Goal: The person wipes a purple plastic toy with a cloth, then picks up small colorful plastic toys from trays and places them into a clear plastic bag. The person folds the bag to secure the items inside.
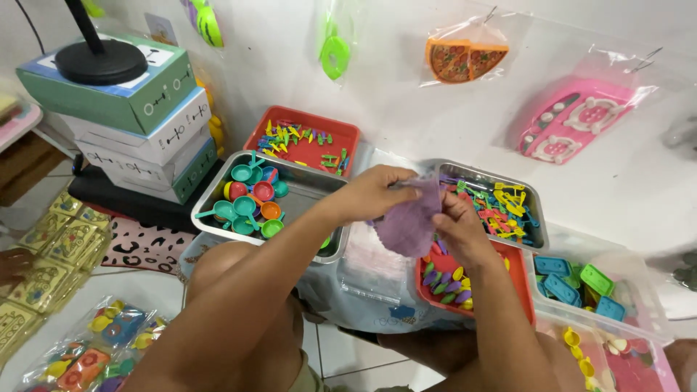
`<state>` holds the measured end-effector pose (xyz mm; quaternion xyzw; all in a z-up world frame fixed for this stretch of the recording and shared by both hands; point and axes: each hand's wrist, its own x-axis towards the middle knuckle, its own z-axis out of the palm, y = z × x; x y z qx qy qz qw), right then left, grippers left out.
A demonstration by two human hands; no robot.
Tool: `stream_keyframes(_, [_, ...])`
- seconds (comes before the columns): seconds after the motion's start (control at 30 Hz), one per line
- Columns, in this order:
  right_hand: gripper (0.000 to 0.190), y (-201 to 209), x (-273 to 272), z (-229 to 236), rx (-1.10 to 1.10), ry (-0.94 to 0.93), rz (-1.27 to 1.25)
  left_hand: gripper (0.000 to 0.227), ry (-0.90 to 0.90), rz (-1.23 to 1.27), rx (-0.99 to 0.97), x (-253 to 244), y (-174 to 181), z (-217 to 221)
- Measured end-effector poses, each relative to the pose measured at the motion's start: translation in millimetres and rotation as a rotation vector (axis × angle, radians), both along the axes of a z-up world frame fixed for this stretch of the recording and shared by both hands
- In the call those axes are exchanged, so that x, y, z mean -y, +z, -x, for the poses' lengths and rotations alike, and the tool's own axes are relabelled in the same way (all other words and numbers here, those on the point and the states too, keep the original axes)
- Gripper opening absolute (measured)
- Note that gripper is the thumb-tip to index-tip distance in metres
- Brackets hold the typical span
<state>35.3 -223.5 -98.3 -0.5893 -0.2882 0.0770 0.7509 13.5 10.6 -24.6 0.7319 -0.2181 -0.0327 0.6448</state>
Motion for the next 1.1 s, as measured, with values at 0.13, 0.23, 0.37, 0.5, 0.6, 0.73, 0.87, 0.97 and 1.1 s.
stream_keyframes(0.13, [0.028,15.5,-0.8,15.1,-0.199,-0.133,0.000,0.021,0.051,-0.338,0.264,-17.5,19.0,-3.9])
stream_keyframes(0.23, [0.009,34.5,14.2,10.6,-0.234,-0.316,-0.071,0.024,0.129,-0.377,0.354,-51.4,31.3,-28.9])
stream_keyframes(0.37, [0.018,46.4,50.4,-8.8,-0.566,-0.597,-0.099,0.018,0.316,-0.663,0.302,-113.8,24.3,-85.2])
stream_keyframes(0.5, [0.017,37.7,68.5,-26.7,-0.523,-0.529,0.043,0.028,0.354,-1.198,0.064,-139.4,2.3,-111.4])
stream_keyframes(0.6, [0.016,37.1,61.2,-27.4,-0.522,-0.473,0.135,0.039,0.220,-1.473,0.171,-139.3,-24.6,-136.2])
stream_keyframes(0.73, [0.024,53.1,41.2,-12.7,-0.583,-0.474,0.213,0.037,0.174,-1.597,0.393,-146.2,-65.4,-181.5])
stream_keyframes(0.87, [0.025,72.9,26.2,7.7,-0.677,-0.519,0.279,0.033,0.168,-1.586,0.415,-153.0,-71.9,-199.2])
stream_keyframes(0.97, [0.033,66.9,30.1,9.4,-0.746,-0.565,0.303,0.039,0.105,-1.531,0.279,-159.6,-80.3,-208.1])
stream_keyframes(1.1, [0.037,66.5,29.9,13.1,-0.670,-0.544,0.178,0.029,0.171,-1.370,0.533,-163.9,-92.4,-204.2])
